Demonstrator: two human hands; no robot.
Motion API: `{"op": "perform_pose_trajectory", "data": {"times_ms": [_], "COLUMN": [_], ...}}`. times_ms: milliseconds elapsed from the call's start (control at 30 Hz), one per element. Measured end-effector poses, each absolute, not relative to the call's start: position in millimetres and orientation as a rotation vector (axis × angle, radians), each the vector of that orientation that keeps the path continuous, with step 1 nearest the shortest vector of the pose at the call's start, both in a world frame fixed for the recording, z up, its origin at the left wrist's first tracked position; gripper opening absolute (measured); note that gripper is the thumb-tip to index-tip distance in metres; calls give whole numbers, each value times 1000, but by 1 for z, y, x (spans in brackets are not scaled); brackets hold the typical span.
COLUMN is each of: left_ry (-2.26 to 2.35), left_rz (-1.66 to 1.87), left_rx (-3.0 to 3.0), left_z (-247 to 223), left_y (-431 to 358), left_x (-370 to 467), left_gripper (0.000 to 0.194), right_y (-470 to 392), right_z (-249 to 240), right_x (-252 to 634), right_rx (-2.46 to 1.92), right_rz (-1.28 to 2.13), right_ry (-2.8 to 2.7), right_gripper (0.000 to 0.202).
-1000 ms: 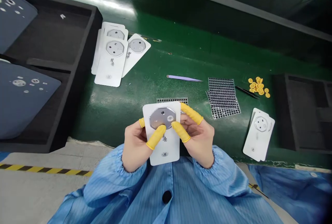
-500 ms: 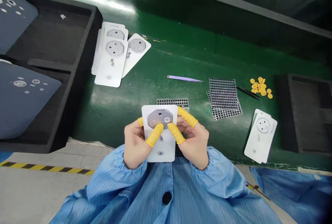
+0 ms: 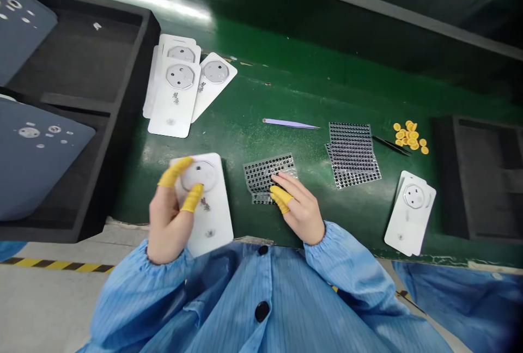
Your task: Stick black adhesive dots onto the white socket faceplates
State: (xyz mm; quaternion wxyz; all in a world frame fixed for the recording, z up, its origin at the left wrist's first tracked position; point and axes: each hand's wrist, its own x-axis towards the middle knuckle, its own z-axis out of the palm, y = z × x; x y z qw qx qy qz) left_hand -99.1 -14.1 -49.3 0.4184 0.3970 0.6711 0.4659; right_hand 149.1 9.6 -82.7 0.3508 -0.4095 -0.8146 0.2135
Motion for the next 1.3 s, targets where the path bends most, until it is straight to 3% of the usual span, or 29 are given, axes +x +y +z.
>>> {"op": "perform_pose_trajectory", "data": {"times_ms": [133, 233, 633, 1033, 1300], "left_ry": [1534, 1306, 1301, 1397, 1432], "left_rz": [905, 922, 948, 885, 743], "left_rx": [1072, 977, 864, 943, 1150], "left_z": [-57, -56, -51, -68, -101], "left_y": [-17, -14, -4, -9, -12], "left_x": [-77, -55, -39, -46, -69], "left_gripper": [40, 33, 38, 36, 41], "right_y": [8, 7, 21, 25, 28], "right_z": [-75, -64, -37, -75, -88], "right_x": [146, 148, 150, 138, 132], "right_rx": [-1042, -977, -865, -957, -1086], "right_rz": [517, 504, 798, 500, 574], "right_ry": [-1910, -1953, -2081, -2285, -2282], "right_gripper": [37, 44, 30, 15, 13]}}
